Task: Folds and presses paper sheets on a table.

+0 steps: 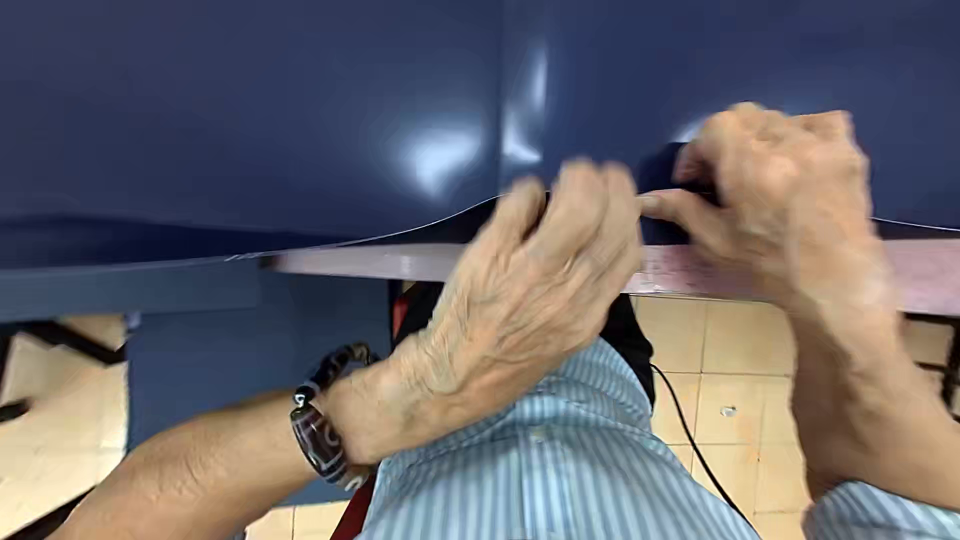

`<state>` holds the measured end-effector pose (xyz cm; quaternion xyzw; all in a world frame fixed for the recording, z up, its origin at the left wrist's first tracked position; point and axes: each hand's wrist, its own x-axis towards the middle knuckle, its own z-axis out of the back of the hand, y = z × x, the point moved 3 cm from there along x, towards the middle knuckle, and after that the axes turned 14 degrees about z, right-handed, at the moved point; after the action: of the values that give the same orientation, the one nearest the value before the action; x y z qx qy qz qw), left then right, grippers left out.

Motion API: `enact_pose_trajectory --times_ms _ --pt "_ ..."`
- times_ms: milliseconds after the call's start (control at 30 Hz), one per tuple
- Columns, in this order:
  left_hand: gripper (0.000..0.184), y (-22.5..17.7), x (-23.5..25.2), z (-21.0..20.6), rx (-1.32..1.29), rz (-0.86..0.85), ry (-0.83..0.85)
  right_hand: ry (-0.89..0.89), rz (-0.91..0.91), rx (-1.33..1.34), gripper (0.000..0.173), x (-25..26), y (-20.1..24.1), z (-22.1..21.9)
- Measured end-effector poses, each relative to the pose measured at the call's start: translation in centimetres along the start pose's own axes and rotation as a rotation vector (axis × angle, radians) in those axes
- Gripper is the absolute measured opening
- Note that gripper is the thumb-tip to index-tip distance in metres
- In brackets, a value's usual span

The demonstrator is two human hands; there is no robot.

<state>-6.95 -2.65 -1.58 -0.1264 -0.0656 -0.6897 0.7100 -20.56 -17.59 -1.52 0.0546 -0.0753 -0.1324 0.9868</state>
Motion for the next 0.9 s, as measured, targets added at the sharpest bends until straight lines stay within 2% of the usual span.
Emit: enact_pose_trajectory --times_ms 67,133,200,300,400,500,633,733,833,900 --pt "0.042 -0.7 -1.3 -2.3 -0.131 -0.061 0.02 -0.017 0.013 -0.045 0.037 0.0 1.2 0.1" --pt "0.055 0.3 -2.1 -2.9 -0.168 -0.04 0.049 -0.02 0.112 -0.113 0.03 -0.9 2.6 0.7" --pt "0.065 1.6 -3.3 -2.5 -0.098 -0.011 0.038 -0.014 0.193 -0.174 0.035 -3.8 3.2 2.6" --pt "0.073 3.0 -4.5 -2.0 0.014 0.015 0.025 -0.056 0.077 -0.283 0.041 -9.6 1.4 5.9" --pt "0.07 2.2 -4.2 -1.9 0.062 0.026 0.025 -0.077 0.013 -0.307 0.035 -12.3 -0.9 5.9" --pt "0.074 1.1 -3.4 -2.1 0.143 0.035 0.02 -0.13 -0.057 -0.219 0.034 -11.6 -2.2 5.3" --pt "0.081 0.5 -2.9 -1.9 0.087 0.042 0.021 0.017 -0.231 -0.034 0.043 -9.9 -5.1 3.5" --pt "0.09 -1.3 -2.0 -2.6 -0.019 -0.065 0.004 0.076 -0.24 -0.056 0.046 -8.7 -5.5 2.9" --pt "0.09 -4.5 -0.2 -4.0 -0.143 -0.164 0.034 0.027 -0.218 -0.075 0.045 -8.7 -5.9 2.5" --pt "0.089 -6.8 1.0 -5.3 -0.155 -0.238 -0.009 -0.026 -0.213 -0.112 0.042 -8.8 -5.7 2.2"
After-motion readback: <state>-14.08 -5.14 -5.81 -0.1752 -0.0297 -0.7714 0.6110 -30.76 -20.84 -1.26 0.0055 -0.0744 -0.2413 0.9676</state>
